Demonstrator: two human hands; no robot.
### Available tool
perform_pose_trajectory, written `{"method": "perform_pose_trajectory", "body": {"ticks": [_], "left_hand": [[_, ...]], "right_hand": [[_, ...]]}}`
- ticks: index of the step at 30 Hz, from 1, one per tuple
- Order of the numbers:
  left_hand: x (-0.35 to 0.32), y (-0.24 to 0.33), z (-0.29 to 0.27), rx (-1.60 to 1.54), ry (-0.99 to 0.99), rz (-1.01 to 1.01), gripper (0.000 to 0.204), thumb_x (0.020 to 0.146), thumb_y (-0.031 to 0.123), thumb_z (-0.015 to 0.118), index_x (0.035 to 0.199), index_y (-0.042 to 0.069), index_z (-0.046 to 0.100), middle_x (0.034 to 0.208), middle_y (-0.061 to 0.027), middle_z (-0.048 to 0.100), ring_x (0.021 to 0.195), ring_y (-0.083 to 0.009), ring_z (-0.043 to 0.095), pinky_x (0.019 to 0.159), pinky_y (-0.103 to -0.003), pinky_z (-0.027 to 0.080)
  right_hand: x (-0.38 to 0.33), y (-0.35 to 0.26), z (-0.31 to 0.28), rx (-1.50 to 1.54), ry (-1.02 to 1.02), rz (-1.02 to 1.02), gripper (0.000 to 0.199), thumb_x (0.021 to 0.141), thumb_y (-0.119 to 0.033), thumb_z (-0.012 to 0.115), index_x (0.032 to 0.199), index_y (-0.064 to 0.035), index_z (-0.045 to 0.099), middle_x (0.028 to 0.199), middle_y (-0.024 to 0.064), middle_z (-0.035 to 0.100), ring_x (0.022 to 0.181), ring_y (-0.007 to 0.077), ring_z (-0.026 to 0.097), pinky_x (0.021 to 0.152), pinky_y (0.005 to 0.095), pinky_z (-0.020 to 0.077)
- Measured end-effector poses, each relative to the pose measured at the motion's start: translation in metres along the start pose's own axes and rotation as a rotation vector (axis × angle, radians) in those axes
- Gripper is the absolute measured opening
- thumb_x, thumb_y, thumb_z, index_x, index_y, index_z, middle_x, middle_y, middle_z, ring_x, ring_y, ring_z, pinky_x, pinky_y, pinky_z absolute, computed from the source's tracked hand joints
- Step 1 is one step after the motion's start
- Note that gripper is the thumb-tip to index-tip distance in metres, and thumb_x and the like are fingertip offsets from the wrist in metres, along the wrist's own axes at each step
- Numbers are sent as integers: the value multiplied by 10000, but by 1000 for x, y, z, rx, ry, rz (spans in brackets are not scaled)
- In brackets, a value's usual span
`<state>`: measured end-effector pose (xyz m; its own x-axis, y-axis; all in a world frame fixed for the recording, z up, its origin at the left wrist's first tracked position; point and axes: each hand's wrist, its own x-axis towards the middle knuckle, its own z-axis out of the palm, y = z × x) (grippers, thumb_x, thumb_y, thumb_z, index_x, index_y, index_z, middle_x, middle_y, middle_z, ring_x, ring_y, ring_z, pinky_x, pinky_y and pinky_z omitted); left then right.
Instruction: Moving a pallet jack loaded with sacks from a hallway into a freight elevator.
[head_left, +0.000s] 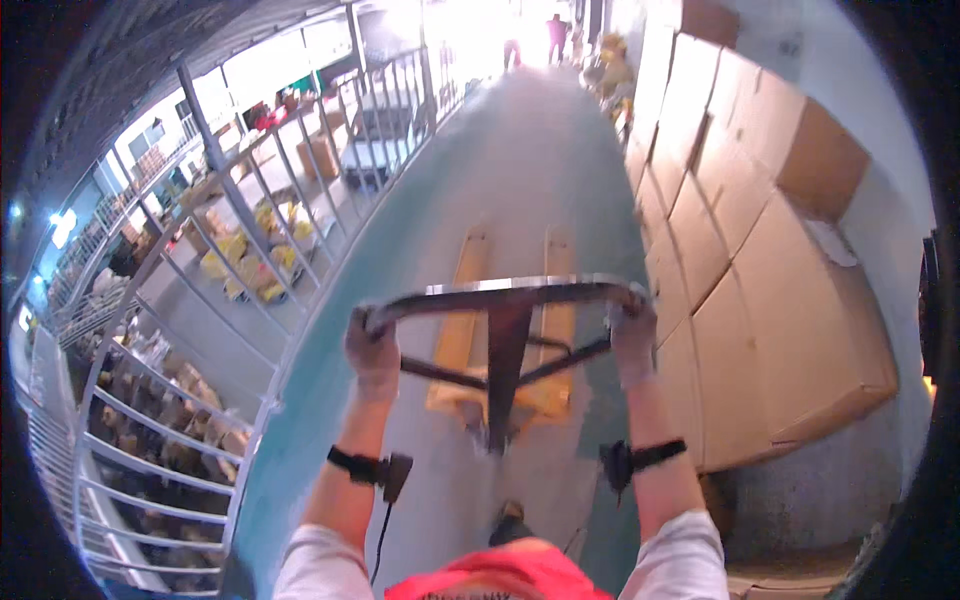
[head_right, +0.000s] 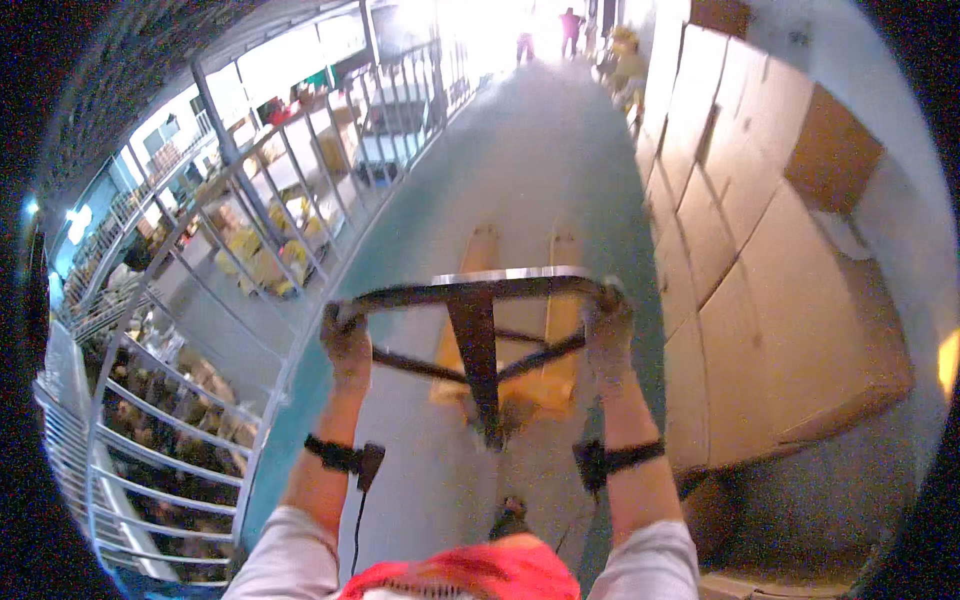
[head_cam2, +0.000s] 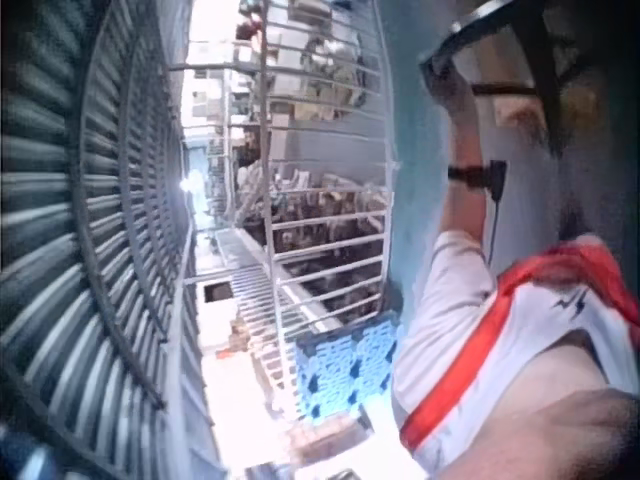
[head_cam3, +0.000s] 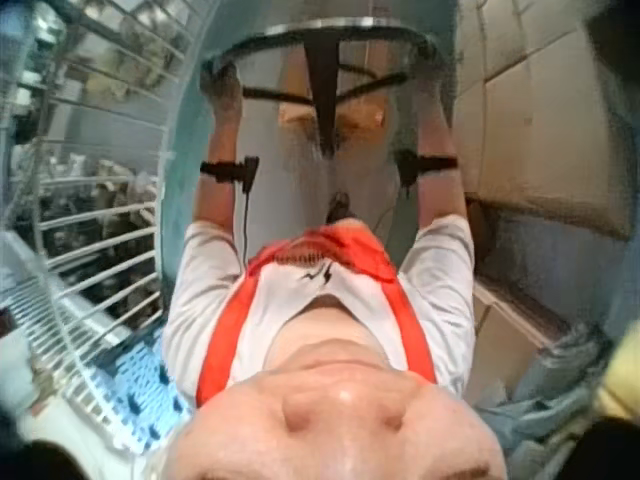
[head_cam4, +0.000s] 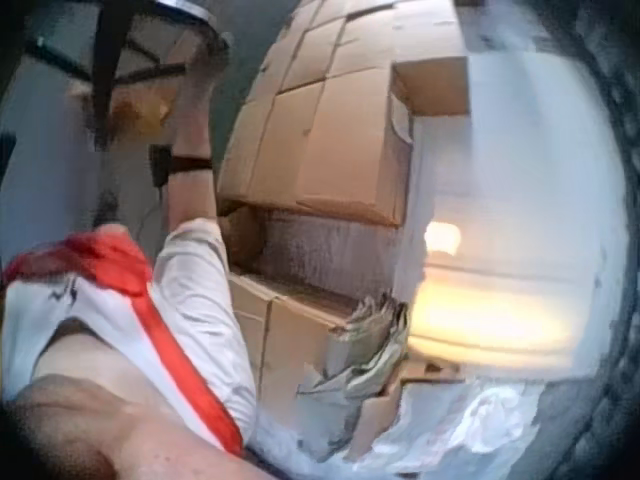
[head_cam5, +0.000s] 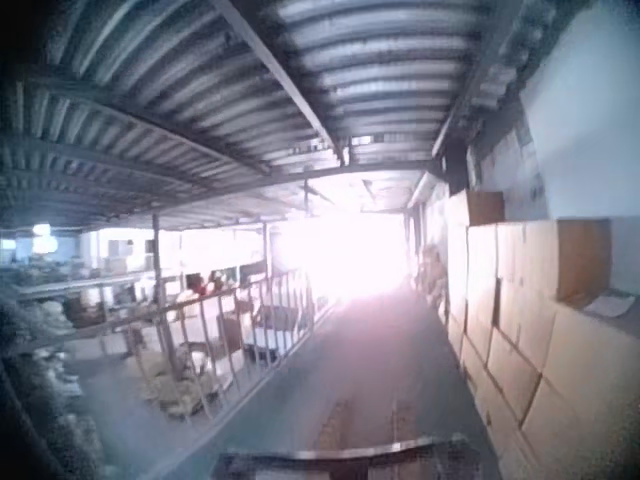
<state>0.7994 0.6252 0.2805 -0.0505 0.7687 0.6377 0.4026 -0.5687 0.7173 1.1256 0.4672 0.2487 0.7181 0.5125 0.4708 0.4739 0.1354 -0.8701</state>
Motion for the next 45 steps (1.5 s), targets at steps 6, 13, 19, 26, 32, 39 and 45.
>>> {"method": "perform_pose_trajectory", "body": {"ticks": [6,13,19,26,32,39,45], "left_hand": [[105,-100,113,-133,-20,-16,160,728,56,611,881,65,566,757,-159,599,690,-319,587,640,-354,450],[263,-195,232,-28,-118,35,161,722,54,611,879,65,575,739,-99,586,681,-199,553,655,-313,445],[338,-168,356,-242,-171,0,127,763,27,615,873,71,569,735,-70,567,700,-124,528,659,-264,443],[450,-217,500,-263,-289,66,107,785,22,607,874,63,564,745,-5,554,730,-80,509,668,-229,436],[544,-257,618,-342,-378,76,60,798,47,594,843,62,557,732,16,533,709,-63,481,626,-225,415],[655,-311,786,-668,-500,-190,88,777,62,611,841,95,560,681,54,508,616,-57,480,522,-230,405],[713,-299,978,-876,-498,-165,121,755,69,629,853,95,563,693,54,518,629,-41,494,539,-206,417]], "right_hand": [[121,32,105,187,-107,240,78,776,-39,583,793,-82,520,672,-42,452,598,64,401,513,235,380],[218,71,211,114,56,141,107,771,-27,567,864,-69,535,718,-22,500,591,75,458,517,235,413],[337,146,240,44,153,171,108,776,-51,568,873,-72,526,722,-10,515,561,91,480,498,259,439],[482,216,298,-11,129,101,101,799,-38,574,878,-73,523,689,-21,507,577,73,470,522,226,411],[606,284,359,-122,172,73,98,811,-28,581,874,-57,510,609,-42,451,525,53,473,448,209,394],[702,301,429,-207,142,81,163,741,24,573,717,-81,451,654,-49,379,603,50,391,519,238,368],[824,385,431,-322,354,-51,205,709,40,557,688,-91,401,641,-28,392,600,59,432,528,238,395]]}}
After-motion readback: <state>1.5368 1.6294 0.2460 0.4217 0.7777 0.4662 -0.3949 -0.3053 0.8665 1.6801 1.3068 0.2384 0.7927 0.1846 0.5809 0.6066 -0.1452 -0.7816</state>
